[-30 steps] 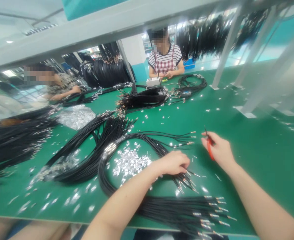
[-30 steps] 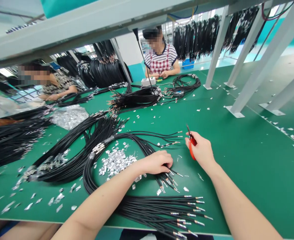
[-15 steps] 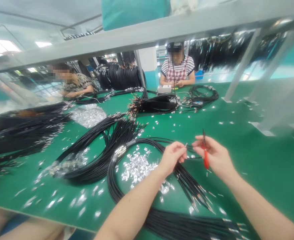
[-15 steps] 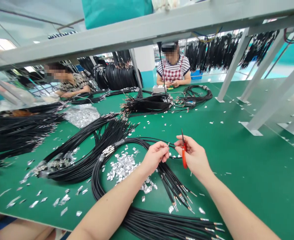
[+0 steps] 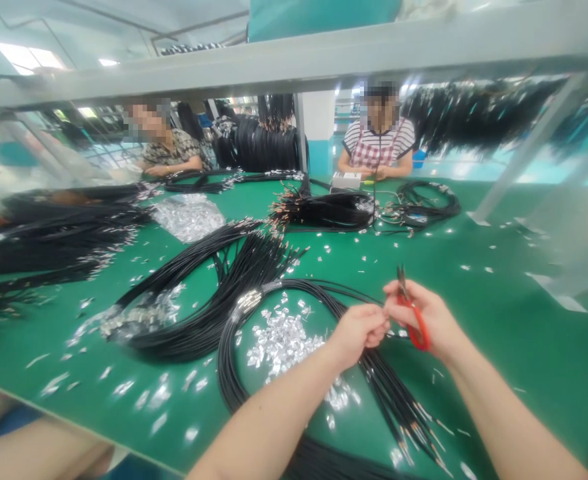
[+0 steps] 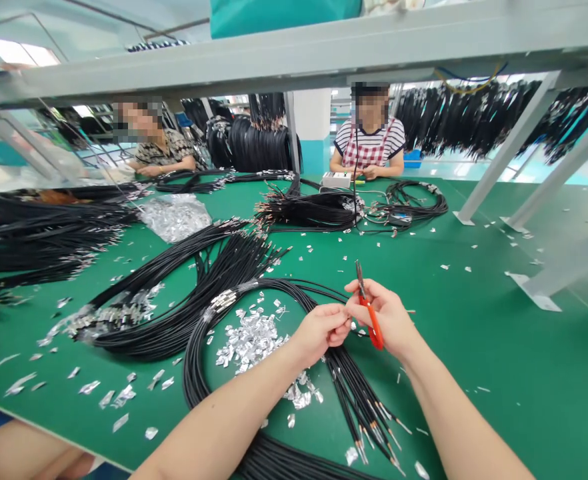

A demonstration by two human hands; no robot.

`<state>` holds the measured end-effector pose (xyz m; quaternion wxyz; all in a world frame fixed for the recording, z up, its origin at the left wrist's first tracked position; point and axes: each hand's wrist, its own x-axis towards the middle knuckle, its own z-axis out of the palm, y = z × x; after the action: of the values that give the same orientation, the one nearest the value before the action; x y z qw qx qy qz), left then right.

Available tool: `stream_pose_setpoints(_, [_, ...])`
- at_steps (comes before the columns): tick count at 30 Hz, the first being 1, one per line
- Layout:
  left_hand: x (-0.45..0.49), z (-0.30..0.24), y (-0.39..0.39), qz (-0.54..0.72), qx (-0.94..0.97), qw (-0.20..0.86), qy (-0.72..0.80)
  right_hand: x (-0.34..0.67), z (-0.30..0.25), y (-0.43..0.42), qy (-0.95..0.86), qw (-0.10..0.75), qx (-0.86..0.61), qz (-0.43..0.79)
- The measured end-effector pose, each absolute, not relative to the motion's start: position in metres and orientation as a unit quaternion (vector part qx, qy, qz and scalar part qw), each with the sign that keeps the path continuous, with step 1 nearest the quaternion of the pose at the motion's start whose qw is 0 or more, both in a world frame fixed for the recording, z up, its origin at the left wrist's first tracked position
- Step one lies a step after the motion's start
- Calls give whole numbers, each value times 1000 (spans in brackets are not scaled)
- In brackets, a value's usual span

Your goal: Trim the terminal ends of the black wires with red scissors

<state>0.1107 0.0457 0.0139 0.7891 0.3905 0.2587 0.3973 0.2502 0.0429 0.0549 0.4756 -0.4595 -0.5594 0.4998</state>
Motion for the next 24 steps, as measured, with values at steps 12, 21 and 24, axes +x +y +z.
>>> stream_pose_setpoints(12, [115,12,44,473,370,737,311,244,37,39,-470,568,-466,489])
stream_pose_setpoints(21, [117,14,41,490,348,731,323,242,36,38,-466,583,-479,462])
stream_pose_setpoints(24, [113,17,42,453,326,772,304,241,38,38,-456,588,-471,474])
